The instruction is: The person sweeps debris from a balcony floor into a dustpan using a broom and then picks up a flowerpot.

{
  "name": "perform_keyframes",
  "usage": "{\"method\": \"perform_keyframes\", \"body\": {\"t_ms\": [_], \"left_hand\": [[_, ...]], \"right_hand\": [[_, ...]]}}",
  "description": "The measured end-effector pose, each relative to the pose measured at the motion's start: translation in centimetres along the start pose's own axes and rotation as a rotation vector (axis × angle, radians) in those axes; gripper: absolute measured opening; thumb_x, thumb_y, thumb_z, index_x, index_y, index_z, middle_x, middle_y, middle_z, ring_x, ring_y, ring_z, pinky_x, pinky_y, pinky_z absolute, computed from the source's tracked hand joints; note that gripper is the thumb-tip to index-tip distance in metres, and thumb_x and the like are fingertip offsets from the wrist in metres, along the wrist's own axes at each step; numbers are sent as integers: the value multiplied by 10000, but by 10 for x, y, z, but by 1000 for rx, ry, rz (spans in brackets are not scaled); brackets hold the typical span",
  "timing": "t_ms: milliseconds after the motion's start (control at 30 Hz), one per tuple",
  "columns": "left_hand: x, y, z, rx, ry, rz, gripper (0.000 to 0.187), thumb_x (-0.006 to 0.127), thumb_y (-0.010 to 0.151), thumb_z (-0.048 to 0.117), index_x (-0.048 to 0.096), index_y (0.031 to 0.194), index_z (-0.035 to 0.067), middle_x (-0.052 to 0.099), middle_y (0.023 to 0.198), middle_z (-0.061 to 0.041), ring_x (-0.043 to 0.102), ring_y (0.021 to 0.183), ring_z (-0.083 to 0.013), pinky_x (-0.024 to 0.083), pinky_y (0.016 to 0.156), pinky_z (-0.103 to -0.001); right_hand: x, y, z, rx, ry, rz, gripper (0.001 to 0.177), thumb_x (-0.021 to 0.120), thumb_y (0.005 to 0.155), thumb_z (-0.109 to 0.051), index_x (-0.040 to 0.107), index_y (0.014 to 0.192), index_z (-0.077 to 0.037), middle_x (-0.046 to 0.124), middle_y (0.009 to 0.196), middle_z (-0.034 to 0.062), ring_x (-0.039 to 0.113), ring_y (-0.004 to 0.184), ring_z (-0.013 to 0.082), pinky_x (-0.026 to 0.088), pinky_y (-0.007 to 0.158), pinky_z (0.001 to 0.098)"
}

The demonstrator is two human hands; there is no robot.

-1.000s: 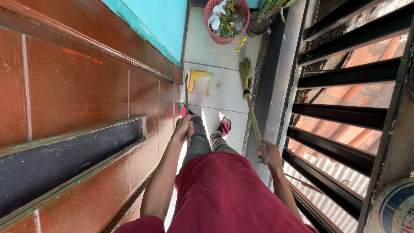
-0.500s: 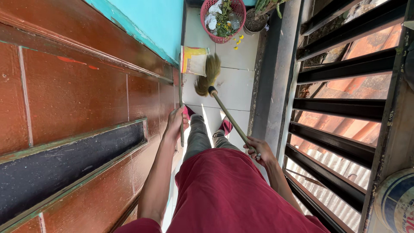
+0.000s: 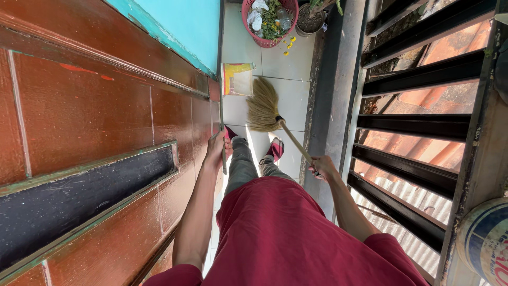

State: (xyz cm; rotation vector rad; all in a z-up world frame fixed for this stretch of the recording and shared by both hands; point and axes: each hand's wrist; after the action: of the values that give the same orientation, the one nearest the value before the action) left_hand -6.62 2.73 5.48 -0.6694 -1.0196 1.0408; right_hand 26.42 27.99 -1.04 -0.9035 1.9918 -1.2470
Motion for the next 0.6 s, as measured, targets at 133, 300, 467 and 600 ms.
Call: {"method": "perform_keyframes", "body": {"t_ms": [133,300,467,600], "left_hand": [[-11,-1,-9,-38,-94,-13,229,519,1054,239,429,891,105,454,742,8,419,520,-37,360,414,-205],[-19,-29,-8,-44,-60,5,198,500,1073,225,415,947,99,443,757,6,428,529,-33,378,422,-197],[-29,-55,-5,-74,-43,37,154,476,1074,234,411,1010,109,453,761,13,419,526,-23,364,413,-188],[-34,-49,-5,-94,-76,37,158,474,1072,238,415,1012,104,452,747,14,415,519,-23,360,410,-182]], "right_hand": [[-21,-30,-14,-60,-154,57,375,547,1006,-83,656,1356,1,675,815,126,566,547,131,438,399,272],[-53,-63,-18,-48,-27,-19,405,571,1014,-133,600,1408,-46,724,832,160,554,517,133,447,404,268],[-40,-44,-34,-93,115,-112,438,542,1022,-115,564,1446,-7,717,831,145,524,496,98,409,379,215],[8,8,-51,-56,409,-187,528,491,1029,-94,388,1536,10,658,835,165,490,514,82,381,347,179]]}}
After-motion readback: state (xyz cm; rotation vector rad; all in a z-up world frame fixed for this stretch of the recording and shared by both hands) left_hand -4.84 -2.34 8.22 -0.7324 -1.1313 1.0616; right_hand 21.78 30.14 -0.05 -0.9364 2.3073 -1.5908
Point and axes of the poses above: each hand's wrist, its own y-axis towards the middle knuckle, its own x-axis out of the palm, z = x × y
